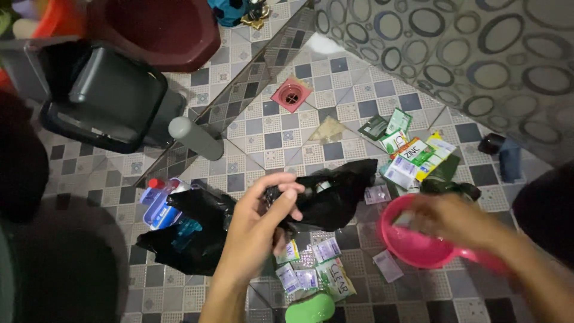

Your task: Sorting and placing small product sachets into a black plastic bag on the floor

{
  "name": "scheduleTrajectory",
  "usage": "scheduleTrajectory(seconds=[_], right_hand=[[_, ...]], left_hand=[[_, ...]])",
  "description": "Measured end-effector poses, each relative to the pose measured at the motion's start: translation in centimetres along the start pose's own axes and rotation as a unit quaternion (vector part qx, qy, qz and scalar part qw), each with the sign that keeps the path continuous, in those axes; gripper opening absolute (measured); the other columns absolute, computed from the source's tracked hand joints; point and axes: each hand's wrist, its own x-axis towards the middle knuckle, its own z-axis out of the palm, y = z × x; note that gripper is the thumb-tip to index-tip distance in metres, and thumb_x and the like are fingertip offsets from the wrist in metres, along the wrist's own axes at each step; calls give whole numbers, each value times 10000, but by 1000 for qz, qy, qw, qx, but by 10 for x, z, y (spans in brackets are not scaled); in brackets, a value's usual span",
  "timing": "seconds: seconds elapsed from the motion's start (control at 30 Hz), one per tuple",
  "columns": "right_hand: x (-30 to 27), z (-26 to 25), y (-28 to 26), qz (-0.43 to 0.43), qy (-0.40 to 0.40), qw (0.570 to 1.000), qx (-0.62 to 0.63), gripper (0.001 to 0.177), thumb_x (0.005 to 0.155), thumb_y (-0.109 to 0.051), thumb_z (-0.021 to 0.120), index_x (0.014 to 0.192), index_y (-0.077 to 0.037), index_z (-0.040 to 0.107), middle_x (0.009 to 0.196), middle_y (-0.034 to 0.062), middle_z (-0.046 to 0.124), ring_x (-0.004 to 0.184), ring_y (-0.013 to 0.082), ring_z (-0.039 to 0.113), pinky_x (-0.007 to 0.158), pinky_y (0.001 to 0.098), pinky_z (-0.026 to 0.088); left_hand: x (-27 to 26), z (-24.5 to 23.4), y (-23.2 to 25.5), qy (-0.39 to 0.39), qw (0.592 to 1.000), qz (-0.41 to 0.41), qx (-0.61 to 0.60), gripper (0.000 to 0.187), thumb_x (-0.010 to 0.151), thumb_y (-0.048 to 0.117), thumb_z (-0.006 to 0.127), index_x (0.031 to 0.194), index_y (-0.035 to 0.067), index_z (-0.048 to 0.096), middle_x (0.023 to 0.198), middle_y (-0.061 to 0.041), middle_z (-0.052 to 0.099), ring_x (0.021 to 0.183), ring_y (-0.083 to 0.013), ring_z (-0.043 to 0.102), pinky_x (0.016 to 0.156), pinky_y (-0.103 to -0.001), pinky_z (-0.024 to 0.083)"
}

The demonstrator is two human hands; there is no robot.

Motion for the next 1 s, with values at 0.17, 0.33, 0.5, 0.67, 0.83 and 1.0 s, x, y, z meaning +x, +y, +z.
scheduleTrajectory(seconds=[0.17,0.33,0.5,0.67,0.83,1.0], right_hand=[[73,163,148,-119,-23,990,-65,256,910,-217,607,1069,-88,760,1109,156,749,1006,339,728,895,441,555],[101,197,216,-146,-28,955,-255,223,861,-184,602,998,-110,762,1027,168,743,949,347,711,859,443,566],[37,88,76,19,51,998,26,428,1053,-398,419,1062,-142,762,756,137,713,732,268,702,738,385,579],[13,46,32,85,111,984,111,418,1029,-435,566,1073,-78,778,744,110,700,693,196,654,693,377,546],[13,16,-5,67,106,943,308,343,973,-333,594,1167,-111,770,896,26,724,812,90,607,740,298,497],[50,17,-70,13,116,912,394,288,902,-169,715,1182,-103,696,981,55,752,855,147,668,733,320,533]], left_hand=[[-15,-17,-13,12,999,19,-38,311,970,172,628,1234,9,639,1122,-108,716,766,-101,637,352,-218,401],[-28,-28,-15,34,995,14,-90,302,971,171,623,1226,11,635,1114,-119,712,775,-116,643,351,-216,396],[-27,-32,-24,30,995,-2,-99,294,972,172,626,1214,5,642,1120,-123,706,785,-119,642,354,-217,398],[-20,-24,-25,17,993,-13,-117,291,974,177,622,1214,13,636,1128,-122,692,772,-110,631,342,-214,383],[-15,-22,-20,4,993,-7,-121,296,983,184,623,1218,5,632,1125,-124,684,772,-101,626,341,-216,382],[-16,-26,-13,3,993,10,-115,313,1003,193,627,1247,-2,645,1099,-146,716,664,-125,576,353,-207,388]])
